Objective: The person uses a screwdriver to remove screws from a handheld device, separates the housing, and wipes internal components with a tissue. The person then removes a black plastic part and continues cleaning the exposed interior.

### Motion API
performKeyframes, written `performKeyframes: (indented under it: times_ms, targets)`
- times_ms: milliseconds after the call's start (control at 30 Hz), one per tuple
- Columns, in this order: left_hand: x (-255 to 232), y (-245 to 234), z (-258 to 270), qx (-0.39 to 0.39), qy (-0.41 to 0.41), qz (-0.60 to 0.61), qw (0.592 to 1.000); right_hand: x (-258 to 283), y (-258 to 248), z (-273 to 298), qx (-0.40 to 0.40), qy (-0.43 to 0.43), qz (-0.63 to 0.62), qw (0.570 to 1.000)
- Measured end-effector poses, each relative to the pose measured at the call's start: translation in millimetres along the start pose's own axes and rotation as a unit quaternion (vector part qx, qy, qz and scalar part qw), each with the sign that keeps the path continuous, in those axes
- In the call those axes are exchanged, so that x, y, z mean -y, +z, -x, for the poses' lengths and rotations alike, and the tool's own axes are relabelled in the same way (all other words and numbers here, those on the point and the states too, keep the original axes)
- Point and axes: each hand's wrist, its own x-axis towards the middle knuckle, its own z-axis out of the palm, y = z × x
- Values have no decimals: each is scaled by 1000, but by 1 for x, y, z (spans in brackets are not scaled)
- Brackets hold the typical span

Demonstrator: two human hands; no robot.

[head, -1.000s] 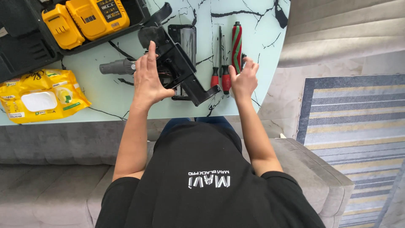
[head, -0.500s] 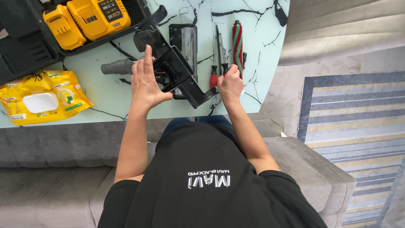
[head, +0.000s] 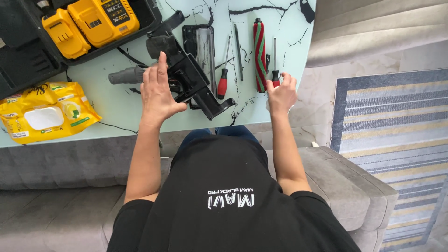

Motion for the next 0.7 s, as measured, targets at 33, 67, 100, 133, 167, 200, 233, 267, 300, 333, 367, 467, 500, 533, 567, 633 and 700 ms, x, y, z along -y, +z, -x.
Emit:
performKeyframes:
  times_ms: [33, 67, 100, 133, 167, 200, 233, 267, 300, 333, 367, 467, 500, 533, 567, 633, 700]
  targets:
    - [2, 2, -1, -2, 0, 0, 1000, 23, -12, 6, -1, -1, -1, 1000]
    - [4, 3, -1, 2, -2, -11, 1000, 46, -24, 12, -9, -33, -49, 998]
    - [6, 5, 0, 8, -4, -21, 1000, 68, -37, 21, -15, -62, -96, 993]
    - [7, 6, 1, 9, -4, -20, 1000, 76, -22, 26, -15, -62, -95, 993]
    - [8, 6, 2, 11, 1, -19, 1000, 84, -7, 31, 9, -112, -117, 987]
    - [9, 6, 2, 13, 6, -19, 1000, 92, 8, 36, 33, -163, -138, 976]
    - [8, 6, 4, 13, 6, -19, 1000, 97, 20, 36, 33, -162, -139, 976]
    - [8, 5, 5, 15, 11, -22, 1000, 102, 32, 35, 80, -141, -116, 980]
    - [8, 4, 5, 15, 16, -26, 999, 109, 43, 33, 126, -122, -93, 980]
    - [9, 2, 6, 13, 16, -27, 999, 113, 42, 33, 126, -124, -95, 980]
    - [10, 1, 7, 16, 14, -21, 1000, 115, 41, 33, 137, -116, -93, 979]
    - [12, 0, 12, 22, 11, -14, 1000, 99, 54, 30, 92, -117, -111, 983]
    - [13, 0, 10, 20, 11, -14, 1000, 92, 62, 24, 31, -129, -132, 982]
    - [13, -1, 9, 17, 13, -14, 1000, 88, 29, 14, 27, -129, -132, 982]
    - [12, -1, 10, 19, 13, -10, 1000, 81, -4, 8, 9, -125, -152, 980]
    - [10, 1, 10, 21, 14, -5, 1000, 48, -36, -12, -10, -120, -170, 978]
    - [8, 5, 8, 16, 28, -12, 999, -3, -34, -37, -25, -12, -92, 995]
